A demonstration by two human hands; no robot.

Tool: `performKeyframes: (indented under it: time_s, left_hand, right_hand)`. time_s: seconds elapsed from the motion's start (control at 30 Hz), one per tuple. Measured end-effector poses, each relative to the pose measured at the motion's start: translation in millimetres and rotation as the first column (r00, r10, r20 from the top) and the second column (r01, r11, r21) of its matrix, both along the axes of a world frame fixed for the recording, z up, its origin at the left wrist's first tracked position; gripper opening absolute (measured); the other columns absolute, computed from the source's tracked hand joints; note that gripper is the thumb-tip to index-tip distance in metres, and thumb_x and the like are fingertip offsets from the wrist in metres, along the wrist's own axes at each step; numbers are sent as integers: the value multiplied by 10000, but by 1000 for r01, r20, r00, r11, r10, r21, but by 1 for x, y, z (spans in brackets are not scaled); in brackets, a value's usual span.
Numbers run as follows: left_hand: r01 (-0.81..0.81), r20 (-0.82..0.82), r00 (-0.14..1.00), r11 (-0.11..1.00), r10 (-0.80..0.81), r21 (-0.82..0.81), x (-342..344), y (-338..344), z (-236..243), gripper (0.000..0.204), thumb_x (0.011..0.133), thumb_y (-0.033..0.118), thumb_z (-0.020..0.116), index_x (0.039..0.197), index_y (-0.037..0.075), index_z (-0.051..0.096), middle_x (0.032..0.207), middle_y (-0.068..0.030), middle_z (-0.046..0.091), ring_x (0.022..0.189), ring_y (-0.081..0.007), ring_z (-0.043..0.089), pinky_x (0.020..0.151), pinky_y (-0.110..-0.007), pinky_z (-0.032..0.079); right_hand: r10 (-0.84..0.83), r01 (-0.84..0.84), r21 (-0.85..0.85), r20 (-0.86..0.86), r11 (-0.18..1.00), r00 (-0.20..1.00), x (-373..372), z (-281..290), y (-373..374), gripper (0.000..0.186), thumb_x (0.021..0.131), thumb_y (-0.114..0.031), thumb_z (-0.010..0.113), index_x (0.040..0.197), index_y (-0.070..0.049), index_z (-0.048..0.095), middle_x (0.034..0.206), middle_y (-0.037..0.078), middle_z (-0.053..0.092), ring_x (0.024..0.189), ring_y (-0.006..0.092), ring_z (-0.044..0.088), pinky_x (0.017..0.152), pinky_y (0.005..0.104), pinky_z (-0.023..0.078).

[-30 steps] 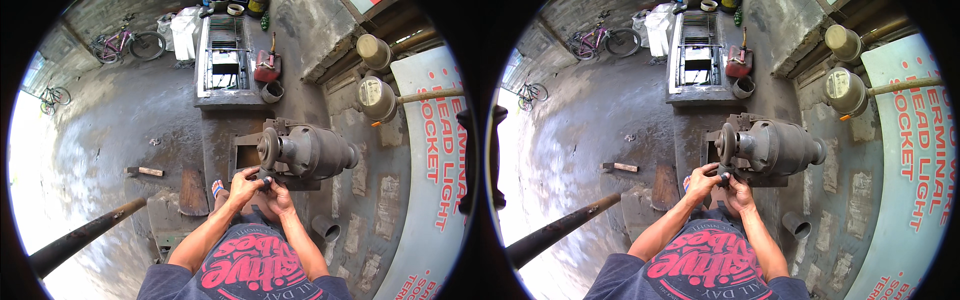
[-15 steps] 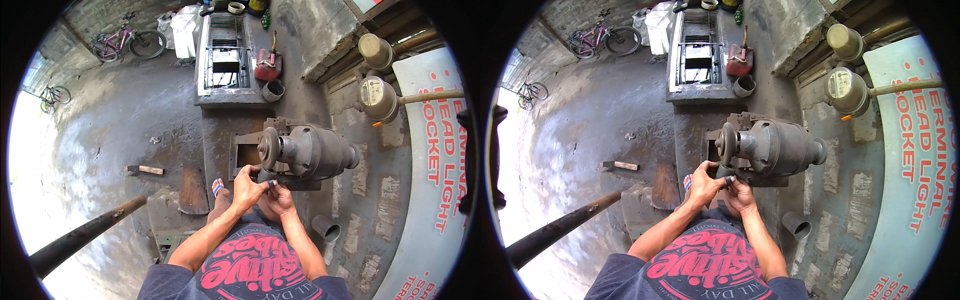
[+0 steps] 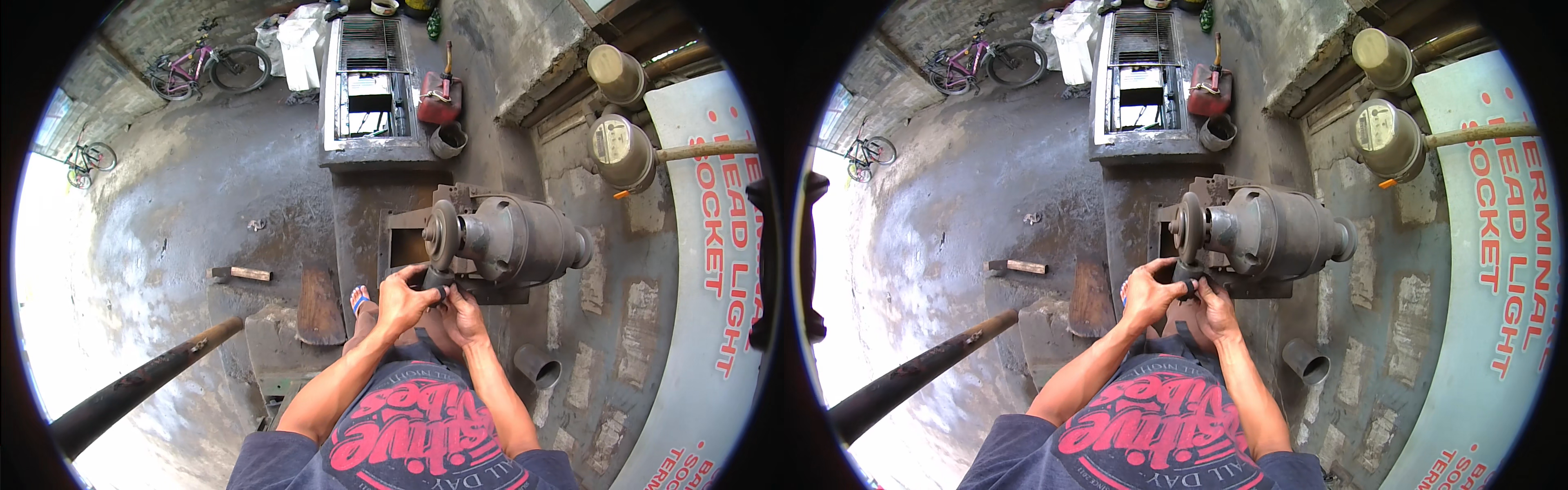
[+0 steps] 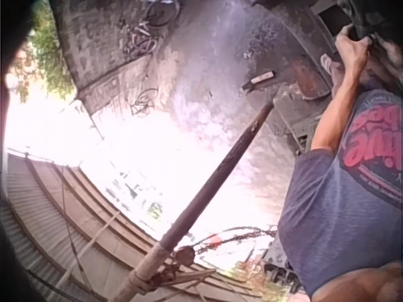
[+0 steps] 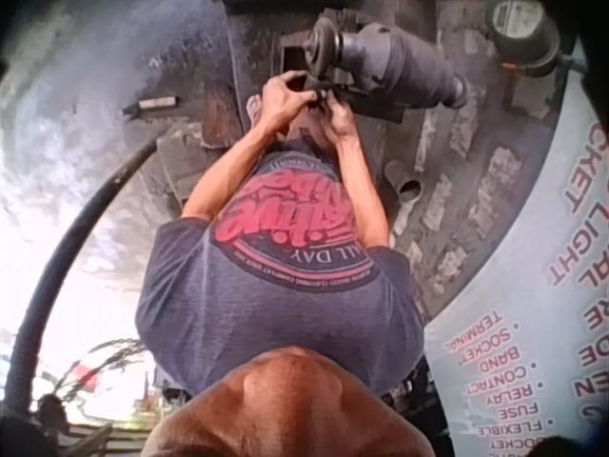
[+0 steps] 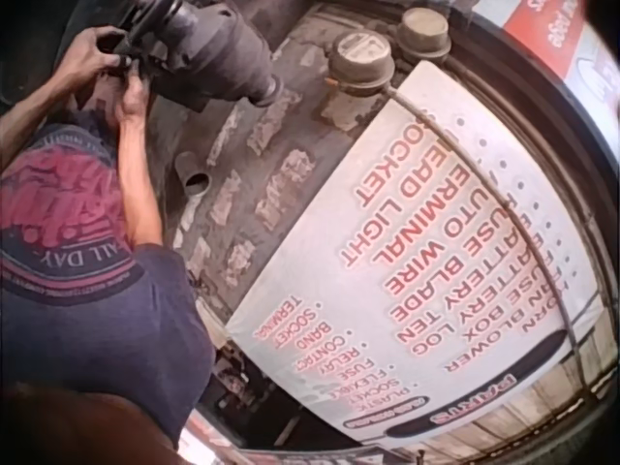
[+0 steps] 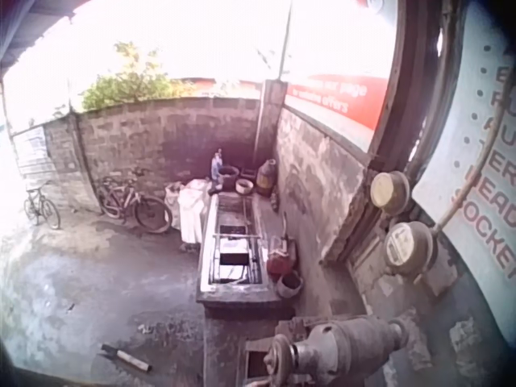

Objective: The person uses a hammer and screwdriver to work on a cylindrical metal part clamped in a vise, then moves to a bench grinder to smooth the part's edges. The person handles the part with both hands and uses tools to adjust and grind it.

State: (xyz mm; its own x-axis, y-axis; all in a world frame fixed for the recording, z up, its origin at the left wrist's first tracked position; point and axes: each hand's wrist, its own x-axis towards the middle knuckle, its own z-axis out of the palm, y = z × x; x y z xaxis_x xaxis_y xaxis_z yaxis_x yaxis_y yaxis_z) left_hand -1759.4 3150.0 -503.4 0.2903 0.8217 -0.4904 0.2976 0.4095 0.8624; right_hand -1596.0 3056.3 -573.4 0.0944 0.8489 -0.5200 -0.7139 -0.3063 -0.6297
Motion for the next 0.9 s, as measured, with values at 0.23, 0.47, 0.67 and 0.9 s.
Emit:
performKeyframes:
  time_s: [0.23, 0.47, 0.67, 0.9]
  left_hand:
    - [-94, 105, 989, 991, 103, -94, 10, 3, 0, 518, 698, 138, 847, 1170, -46, 734, 921, -139, 783, 768, -148, 731, 707, -295, 583]
    - [-80, 157, 985, 995, 70, 60, -3, -21, -10, 551, 682, 132, 940, 1145, -39, 694, 1062, -98, 767, 974, -130, 706, 902, -286, 554]
    - [-33, 470, 877, 988, 100, -148, -13, -28, -42, 586, 787, 13, 857, 1318, -34, 615, 1199, -90, 730, 1098, -174, 684, 1021, -330, 533]
    - [152, 774, 579, 898, 258, -414, -3, -24, -74, 593, 924, -60, 691, 1480, -23, 487, 1409, -94, 603, 1295, -182, 570, 1121, -327, 455]
  right_hand:
    - [-67, 66, -49, -22, 997, 998, 3, -7, 1, 196, 1073, -202, 570, 1076, -39, 679, 1016, 20, 715, 944, 126, 668, 889, 301, 529]
    - [125, -120, 136, -22, 983, 992, 11, 11, -7, 320, 1031, -195, 645, 1272, 16, 644, 1189, 43, 691, 1088, 131, 630, 970, 301, 499]
    - [230, -275, 22, 486, 961, 843, 6, 38, 1, 499, 955, -153, 748, 1388, 34, 584, 1292, 96, 680, 1171, 188, 629, 1013, 327, 497]
    - [92, -170, -27, 915, 985, 392, -7, 66, 14, 467, 829, -205, 867, 1202, 29, 711, 1103, 115, 723, 1040, 211, 676, 919, 332, 529]
